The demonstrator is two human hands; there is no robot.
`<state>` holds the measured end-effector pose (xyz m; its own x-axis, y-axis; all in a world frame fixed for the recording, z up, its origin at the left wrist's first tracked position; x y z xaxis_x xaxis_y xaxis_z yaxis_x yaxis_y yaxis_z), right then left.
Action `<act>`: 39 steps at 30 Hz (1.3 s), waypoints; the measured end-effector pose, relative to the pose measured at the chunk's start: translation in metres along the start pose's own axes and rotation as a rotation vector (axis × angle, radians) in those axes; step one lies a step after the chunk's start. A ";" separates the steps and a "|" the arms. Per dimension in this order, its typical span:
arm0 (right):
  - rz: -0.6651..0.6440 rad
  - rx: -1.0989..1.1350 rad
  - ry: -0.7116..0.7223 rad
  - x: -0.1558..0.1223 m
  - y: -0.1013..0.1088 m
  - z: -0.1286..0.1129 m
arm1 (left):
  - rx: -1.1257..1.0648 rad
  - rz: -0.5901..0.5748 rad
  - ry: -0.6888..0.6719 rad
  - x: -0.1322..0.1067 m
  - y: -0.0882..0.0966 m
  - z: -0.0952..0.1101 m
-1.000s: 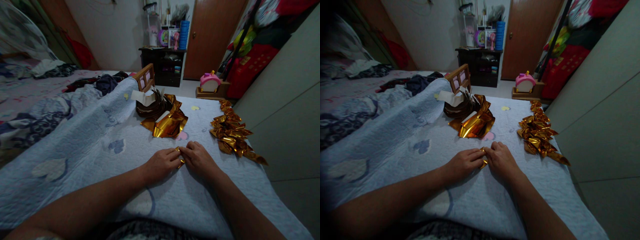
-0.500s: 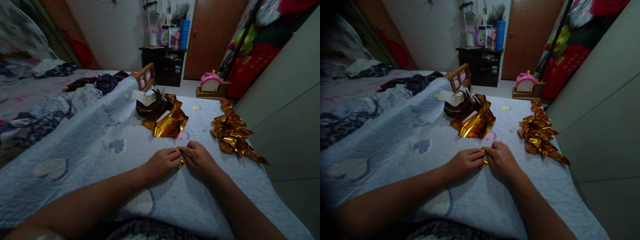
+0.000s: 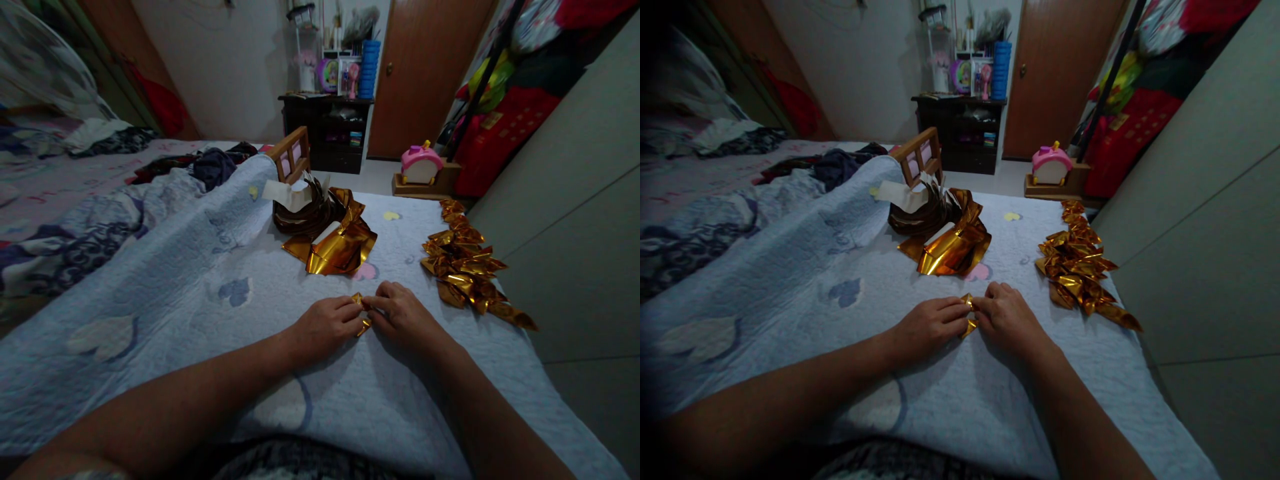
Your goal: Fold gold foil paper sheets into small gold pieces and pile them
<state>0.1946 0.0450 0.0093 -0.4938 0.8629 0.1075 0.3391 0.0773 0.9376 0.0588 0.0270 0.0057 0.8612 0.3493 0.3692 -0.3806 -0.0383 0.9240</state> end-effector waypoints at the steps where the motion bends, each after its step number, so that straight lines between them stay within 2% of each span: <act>1: -0.011 -0.002 0.007 0.000 0.001 0.000 | 0.004 0.001 0.001 0.000 0.000 0.000; 9: -0.095 -0.011 0.028 -0.004 0.011 0.002 | 0.015 0.004 0.016 -0.001 -0.001 -0.001; 21: -0.169 0.093 0.036 -0.011 0.019 0.005 | -0.012 -0.009 0.026 -0.002 -0.001 0.000; 26: -0.150 0.153 0.052 -0.011 0.020 0.009 | -0.045 -0.020 0.054 -0.002 0.002 0.002; 32: -0.051 0.244 0.021 -0.004 0.012 0.015 | -0.073 -0.045 0.098 0.001 0.005 0.004; 36: 0.032 0.211 0.047 -0.005 0.009 0.009 | -0.060 -0.006 0.105 0.000 0.004 0.005; 39: 0.019 0.169 0.045 -0.007 0.007 0.005 | -0.076 0.038 0.103 -0.001 0.004 0.003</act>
<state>0.2048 0.0424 0.0137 -0.5200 0.8421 0.1429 0.4766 0.1473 0.8667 0.0576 0.0234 0.0094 0.8082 0.4433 0.3878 -0.4400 0.0168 0.8978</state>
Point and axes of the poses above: each hand's wrist, its own x-axis towards the middle knuckle, its own y-axis out of the back of the hand, z = x × y, the point moved 6 cm from there along x, towards the middle knuckle, and after that the axes turned 1 degree about -x, right-handed, at the moved point
